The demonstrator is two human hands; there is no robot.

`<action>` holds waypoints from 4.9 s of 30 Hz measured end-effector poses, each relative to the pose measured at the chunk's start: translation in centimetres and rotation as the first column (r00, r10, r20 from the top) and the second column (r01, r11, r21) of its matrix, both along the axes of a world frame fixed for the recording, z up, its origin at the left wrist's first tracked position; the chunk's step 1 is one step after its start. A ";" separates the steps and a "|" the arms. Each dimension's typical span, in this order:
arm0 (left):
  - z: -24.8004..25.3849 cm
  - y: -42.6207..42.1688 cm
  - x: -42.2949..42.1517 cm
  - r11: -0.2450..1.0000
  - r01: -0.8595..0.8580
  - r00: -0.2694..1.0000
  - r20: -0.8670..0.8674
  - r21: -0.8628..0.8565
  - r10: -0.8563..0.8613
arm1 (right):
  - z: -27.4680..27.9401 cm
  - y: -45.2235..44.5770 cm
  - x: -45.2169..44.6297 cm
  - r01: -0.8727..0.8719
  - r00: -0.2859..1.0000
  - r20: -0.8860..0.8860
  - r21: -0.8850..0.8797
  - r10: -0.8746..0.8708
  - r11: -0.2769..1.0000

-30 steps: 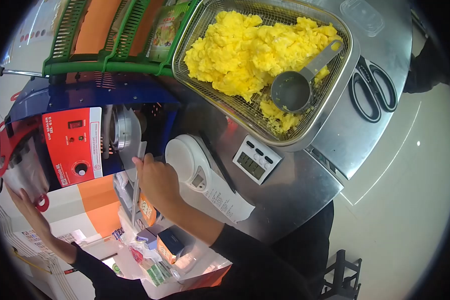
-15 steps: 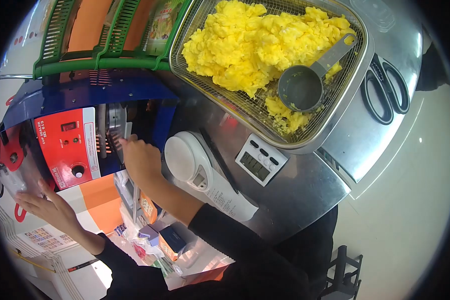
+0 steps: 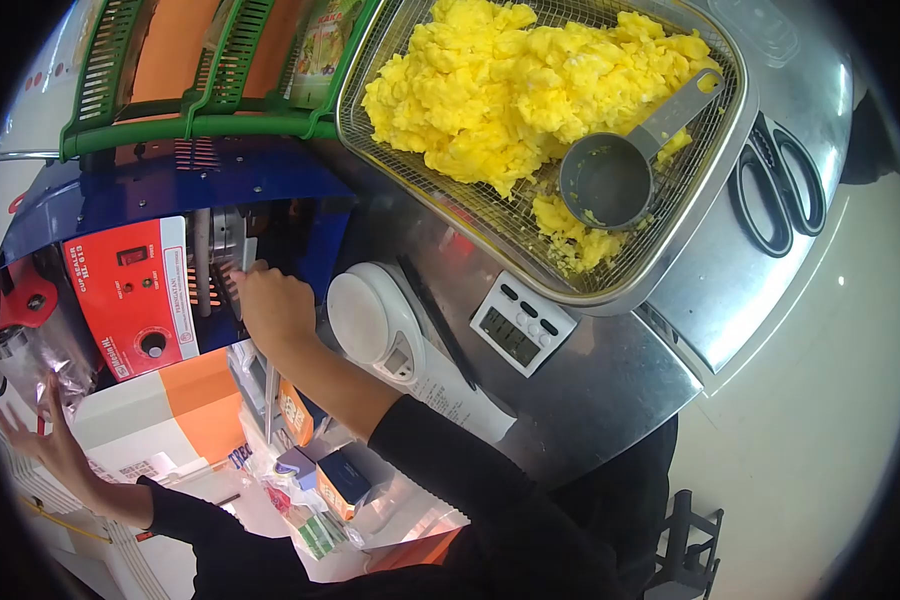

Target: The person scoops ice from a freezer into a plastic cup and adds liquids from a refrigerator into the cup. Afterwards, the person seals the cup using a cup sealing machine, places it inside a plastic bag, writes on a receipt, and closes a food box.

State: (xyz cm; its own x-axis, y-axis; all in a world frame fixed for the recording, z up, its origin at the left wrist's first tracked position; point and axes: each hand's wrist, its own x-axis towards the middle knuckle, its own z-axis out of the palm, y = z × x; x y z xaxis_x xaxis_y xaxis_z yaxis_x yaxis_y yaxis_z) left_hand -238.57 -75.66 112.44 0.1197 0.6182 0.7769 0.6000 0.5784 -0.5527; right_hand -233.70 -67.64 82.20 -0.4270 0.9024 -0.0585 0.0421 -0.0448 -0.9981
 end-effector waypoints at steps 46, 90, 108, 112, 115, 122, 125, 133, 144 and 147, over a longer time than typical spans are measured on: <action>-6.0 1.9 -2.4 0.981 0.190 0.917 -0.366 0.045 -0.160 | -0.4 -0.1 0.0 0.050 0.999 -0.019 0.045 -0.049 0.998; -10.0 2.1 -0.1 0.939 0.090 0.980 0.137 0.332 -0.142 | 41.1 18.1 3.5 -0.215 0.817 -0.384 0.490 0.430 0.845; -10.4 2.6 -1.3 0.930 0.129 0.986 0.055 0.345 -0.157 | 26.9 10.9 12.8 -0.019 0.592 -0.645 0.588 0.484 0.808; -10.4 2.7 -1.3 0.928 0.135 0.983 0.068 0.347 -0.169 | 23.6 10.2 13.7 0.005 0.573 -0.673 0.574 0.468 0.819; -10.5 2.4 -0.9 0.931 0.133 0.983 0.077 0.339 -0.168 | 21.1 10.1 14.4 -0.005 0.571 -0.673 0.569 0.470 0.822; -10.4 2.4 -0.9 0.936 0.113 0.984 0.095 0.335 -0.152 | 18.0 9.8 14.9 -0.028 0.562 -0.656 0.593 0.504 0.804; -10.4 2.3 -0.9 0.941 0.100 0.985 0.103 0.324 -0.140 | 17.9 9.8 15.0 -0.030 0.582 -0.639 0.601 0.503 0.799; -11.1 2.5 -1.3 0.943 0.059 0.988 0.114 0.327 -0.102 | 17.1 10.1 15.2 -0.046 0.598 -0.634 0.584 0.491 0.810; -10.3 2.3 -0.4 0.941 0.105 0.974 0.159 0.323 -0.163 | 17.8 10.1 15.6 -0.096 0.600 -0.617 0.576 0.509 0.812; -10.3 2.5 -0.4 0.927 0.113 0.970 0.162 0.356 -0.181 | 17.8 10.1 15.6 -0.107 0.599 -0.614 0.575 0.514 0.811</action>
State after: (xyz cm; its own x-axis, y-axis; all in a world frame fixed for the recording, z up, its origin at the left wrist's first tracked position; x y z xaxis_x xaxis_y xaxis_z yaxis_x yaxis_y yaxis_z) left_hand -239.00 -73.20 102.11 0.0195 0.2975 0.9545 0.7663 0.6088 -0.2054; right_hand -218.06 -57.50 99.96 -0.3987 0.5289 0.7492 -0.7623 0.2631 -0.5914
